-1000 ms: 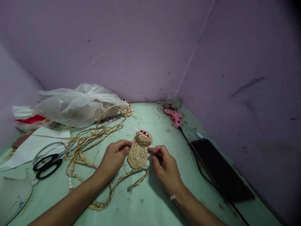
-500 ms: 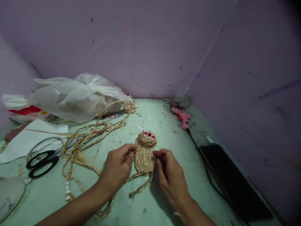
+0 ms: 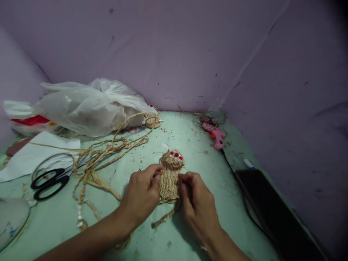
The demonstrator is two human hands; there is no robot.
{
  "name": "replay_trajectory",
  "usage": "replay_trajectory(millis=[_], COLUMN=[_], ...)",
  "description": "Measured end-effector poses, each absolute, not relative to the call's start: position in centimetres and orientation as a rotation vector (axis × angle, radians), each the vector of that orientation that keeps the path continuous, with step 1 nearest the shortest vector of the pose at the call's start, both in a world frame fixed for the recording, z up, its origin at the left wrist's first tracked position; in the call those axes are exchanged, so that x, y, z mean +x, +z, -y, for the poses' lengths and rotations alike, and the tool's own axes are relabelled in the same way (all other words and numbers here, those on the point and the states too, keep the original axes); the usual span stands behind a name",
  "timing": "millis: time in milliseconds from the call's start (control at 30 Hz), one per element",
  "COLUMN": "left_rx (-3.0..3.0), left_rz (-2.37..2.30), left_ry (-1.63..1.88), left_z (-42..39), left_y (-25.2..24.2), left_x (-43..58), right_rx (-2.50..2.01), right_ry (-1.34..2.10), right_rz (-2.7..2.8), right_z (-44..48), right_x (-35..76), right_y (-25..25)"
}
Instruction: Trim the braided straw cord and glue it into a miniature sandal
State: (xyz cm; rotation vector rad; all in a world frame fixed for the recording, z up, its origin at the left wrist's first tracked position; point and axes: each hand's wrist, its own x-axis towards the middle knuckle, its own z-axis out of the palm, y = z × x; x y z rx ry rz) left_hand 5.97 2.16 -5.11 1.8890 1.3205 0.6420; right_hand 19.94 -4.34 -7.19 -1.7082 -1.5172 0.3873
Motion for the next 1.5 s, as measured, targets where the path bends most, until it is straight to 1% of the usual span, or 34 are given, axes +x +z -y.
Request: replay_trajectory(millis=[167, 300, 433, 700, 933, 1067, 1233, 1500], left_rx=[1.896, 2.038, 2.175, 2.268, 2.201, 2.291, 2.276, 2.093], left_rz=[-1.311, -1.213, -1.111, -1.101, -1.136, -1.101, -1.044, -1.145], left_ry=[0.669, 0.677, 0.611, 0.566, 0.494, 0.503, 0.565, 0.699], left_z=[-2.2, -2.4, -2.3, -1.5, -2.2, -1.9, -1.8, -2.6], left_y=[-5.2, -5.4, -5.6, -5.5, -5.7, -5.7, -5.8, -6.2], left_x=[6.0, 6.1, 6.3, 7.0, 7.6, 7.4, 7.0, 6.9], right_rx=[-1.710, -1.690, -1.659, -1.720, -1.785, -1.749, -1.685, -1.661], right_ry=[0.348, 0.247, 0.162, 0.063, 0.035, 0.083, 0.145, 0.153], right_rz=[1.547, 1.692, 1.845, 1.932, 1.923, 1.878, 1.860, 1.840], right_z=[4.1, 4.1, 4.1, 3.5, 3.0, 3.4, 4.0, 4.2], right_x=[20.0, 20.1, 19.9, 18.9, 18.4, 18.6, 19.2, 19.3], right_y=[-7.1, -7.0, -7.0, -6.7, -6.6, -6.7, -7.0, -7.3])
